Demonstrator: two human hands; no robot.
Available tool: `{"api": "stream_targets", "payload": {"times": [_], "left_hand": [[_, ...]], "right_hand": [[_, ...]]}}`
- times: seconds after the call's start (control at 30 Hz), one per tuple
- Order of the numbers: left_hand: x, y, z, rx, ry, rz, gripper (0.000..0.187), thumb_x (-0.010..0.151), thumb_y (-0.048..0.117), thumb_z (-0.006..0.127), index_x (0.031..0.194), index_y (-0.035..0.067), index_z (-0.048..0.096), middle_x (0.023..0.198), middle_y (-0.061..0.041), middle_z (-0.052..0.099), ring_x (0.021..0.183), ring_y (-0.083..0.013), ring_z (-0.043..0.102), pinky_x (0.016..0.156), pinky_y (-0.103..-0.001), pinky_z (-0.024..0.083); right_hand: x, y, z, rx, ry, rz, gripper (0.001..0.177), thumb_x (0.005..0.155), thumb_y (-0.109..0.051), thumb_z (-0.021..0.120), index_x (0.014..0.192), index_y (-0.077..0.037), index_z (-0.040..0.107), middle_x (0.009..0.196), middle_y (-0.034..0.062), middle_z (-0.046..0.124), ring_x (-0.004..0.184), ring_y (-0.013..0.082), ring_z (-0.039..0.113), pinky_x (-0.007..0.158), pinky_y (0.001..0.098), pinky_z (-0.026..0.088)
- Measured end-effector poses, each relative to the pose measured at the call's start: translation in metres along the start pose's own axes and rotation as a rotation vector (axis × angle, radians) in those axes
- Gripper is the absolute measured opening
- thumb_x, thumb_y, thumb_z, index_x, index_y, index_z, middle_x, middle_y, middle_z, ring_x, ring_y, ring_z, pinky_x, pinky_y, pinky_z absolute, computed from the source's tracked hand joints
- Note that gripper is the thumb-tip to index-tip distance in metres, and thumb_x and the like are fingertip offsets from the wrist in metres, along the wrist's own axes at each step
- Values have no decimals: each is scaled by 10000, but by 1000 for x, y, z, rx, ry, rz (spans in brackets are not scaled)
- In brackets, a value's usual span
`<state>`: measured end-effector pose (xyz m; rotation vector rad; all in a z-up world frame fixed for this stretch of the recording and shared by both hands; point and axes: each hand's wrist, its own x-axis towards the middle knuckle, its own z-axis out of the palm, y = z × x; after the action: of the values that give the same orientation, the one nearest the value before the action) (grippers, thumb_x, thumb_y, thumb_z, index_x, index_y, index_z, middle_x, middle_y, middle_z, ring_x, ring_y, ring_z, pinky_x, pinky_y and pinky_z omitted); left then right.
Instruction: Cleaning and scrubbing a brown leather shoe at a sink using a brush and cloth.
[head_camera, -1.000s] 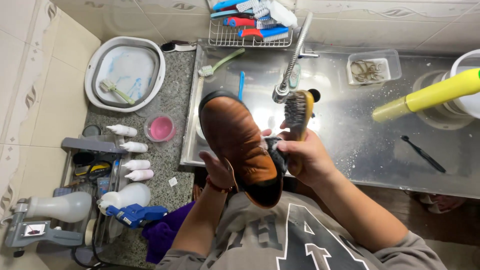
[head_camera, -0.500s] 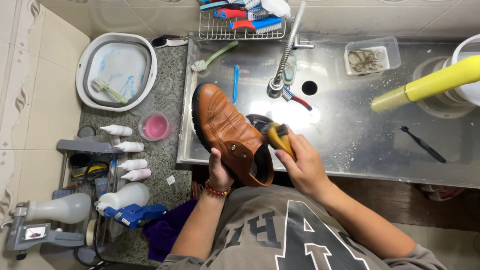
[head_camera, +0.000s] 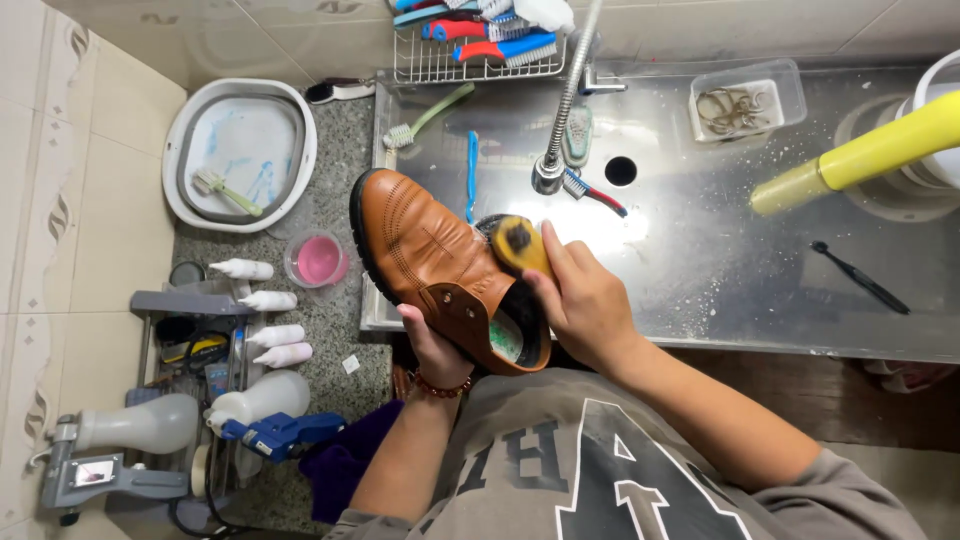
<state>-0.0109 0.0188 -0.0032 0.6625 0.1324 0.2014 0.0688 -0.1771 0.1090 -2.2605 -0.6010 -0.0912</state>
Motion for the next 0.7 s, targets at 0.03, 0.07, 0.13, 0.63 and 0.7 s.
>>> {"api": "stream_targets", "payload": {"times": [0.03,0.07,0.13,0.63,0.7], "left_hand": [[1,7,15,5,93,29,924,956,738,452,1563,49,350,1459,-111,557,1292,-284,580,1075,-458,486],[5,8,10,4,87,29,924,956,738,452,1563,49,350,1459,-111,557,1292,-284,580,1075,-458,486],[9,2,0,3,147,-57,875,968,727,422,1529,56,407,1424,-121,585,1261,-283,591,1050,-441,491],[19,38,75,210,199,-243,737,1038,600,338,1471,20,478,1424,-133,594,1290,-257,585,1115,-410,450],[18,40,73,233,223,-253,742,1036,600,335,1476,19,473,1430,-129,591,1294,-252,583,1114,-407,449]], "right_hand": [[-4,0,-2,3,15,8,546,1000,-273,651,1456,0,526,946,148,610,760,334,646,655,434,529],[-4,6,-2,1,20,8,546,1000,-273,651,1456,0,526,946,148,610,760,334,646,655,434,529],[-6,22,-5,-54,-57,-140,544,920,-327,704,1381,-58,597,875,112,618,707,310,653,603,424,529],[36,27,-36,-252,-289,-427,498,918,-406,719,1318,-114,664,867,63,648,683,268,629,527,398,502],[33,23,-34,-252,-258,-433,468,916,-390,722,1285,-105,676,844,63,638,690,266,634,521,399,495]]}}
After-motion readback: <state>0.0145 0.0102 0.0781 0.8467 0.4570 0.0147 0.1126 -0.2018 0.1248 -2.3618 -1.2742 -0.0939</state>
